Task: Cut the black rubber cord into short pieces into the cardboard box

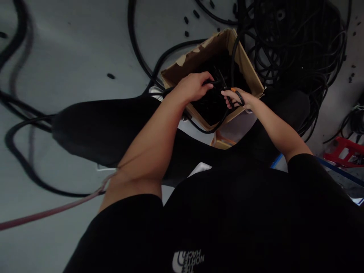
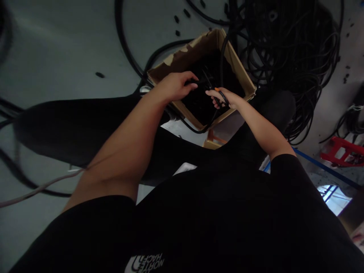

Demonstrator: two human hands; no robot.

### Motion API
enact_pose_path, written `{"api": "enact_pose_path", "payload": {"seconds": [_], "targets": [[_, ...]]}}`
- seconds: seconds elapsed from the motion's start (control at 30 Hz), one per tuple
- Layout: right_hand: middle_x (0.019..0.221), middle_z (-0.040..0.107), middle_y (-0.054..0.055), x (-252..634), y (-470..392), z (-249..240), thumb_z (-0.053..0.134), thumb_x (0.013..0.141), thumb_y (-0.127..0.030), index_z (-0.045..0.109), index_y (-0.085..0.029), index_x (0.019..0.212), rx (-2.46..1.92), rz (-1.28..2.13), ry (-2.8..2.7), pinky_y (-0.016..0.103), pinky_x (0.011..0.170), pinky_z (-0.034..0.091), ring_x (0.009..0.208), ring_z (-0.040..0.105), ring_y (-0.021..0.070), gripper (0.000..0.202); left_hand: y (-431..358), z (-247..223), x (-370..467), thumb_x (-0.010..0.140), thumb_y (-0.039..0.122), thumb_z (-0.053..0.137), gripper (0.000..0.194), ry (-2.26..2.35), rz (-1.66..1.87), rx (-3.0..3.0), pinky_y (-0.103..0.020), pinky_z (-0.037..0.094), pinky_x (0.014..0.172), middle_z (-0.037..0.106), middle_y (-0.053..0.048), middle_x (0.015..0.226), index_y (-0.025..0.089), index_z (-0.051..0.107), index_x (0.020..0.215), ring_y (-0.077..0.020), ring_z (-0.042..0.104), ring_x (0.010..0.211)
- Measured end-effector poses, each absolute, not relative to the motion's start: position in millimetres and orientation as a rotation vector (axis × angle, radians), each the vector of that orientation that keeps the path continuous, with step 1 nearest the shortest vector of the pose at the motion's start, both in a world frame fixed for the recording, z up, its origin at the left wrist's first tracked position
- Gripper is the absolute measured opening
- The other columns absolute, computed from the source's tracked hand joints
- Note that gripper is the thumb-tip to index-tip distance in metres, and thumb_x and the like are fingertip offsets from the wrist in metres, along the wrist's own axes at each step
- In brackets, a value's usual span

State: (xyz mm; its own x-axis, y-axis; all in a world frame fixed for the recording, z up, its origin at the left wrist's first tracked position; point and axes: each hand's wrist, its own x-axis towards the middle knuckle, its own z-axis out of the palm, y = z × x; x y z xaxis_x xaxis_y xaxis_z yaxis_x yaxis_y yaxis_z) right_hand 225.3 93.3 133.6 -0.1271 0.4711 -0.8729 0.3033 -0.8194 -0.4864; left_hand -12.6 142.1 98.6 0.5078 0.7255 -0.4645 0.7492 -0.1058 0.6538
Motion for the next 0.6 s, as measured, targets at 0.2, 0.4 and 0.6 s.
{"api": "enact_pose_path", "payload": {"seconds": [0.2, 0.4, 0.6], "targets": [[0.062, 0.045, -0.009, 228.4, 89.7, 126.5, 0.098, 0.108, -0.046, 0.043, -0.028, 0.09, -2.008, 1.981, -0.974, 0.018, 0.044, 0.04, 0.054, 0.042, 0.0115, 0.061, 142.3, 99.3, -13.2, 0.113, 0.047, 0.065, 0.055, 1.292, -0.062, 1.8, -0.054, 0.057, 0.124, 0.087, -0.012, 0.143, 0.035, 0.077, 0.165, -0.0423, 0.076, 0.145], [0.063, 0.048, -0.009, 231.4, 85.6, 127.1, 0.096, 0.111, -0.041, 0.044, -0.027, 0.091, -2.129, 1.919, -1.02, 0.018, 0.044, 0.04, 0.052, 0.041, 0.0092, 0.058, 144.1, 99.0, -17.4, 0.115, 0.052, 0.066, 0.052, 1.332, -0.11, 1.775, -0.058, 0.056, 0.127, 0.087, -0.009, 0.148, 0.042, 0.077, 0.165, -0.0452, 0.074, 0.152], [0.073, 0.064, -0.003, 226.8, 85.3, 140.2, 0.095, 0.111, -0.03, 0.052, -0.025, 0.094, -2.02, 2.015, -0.964, 0.018, 0.052, 0.053, 0.062, 0.061, 0.0125, 0.046, 142.7, 100.2, -12.4, 0.115, 0.051, 0.063, 0.049, 1.217, -0.176, 1.847, -0.053, 0.059, 0.122, 0.089, -0.009, 0.143, 0.041, 0.081, 0.16, -0.0412, 0.077, 0.147]]}}
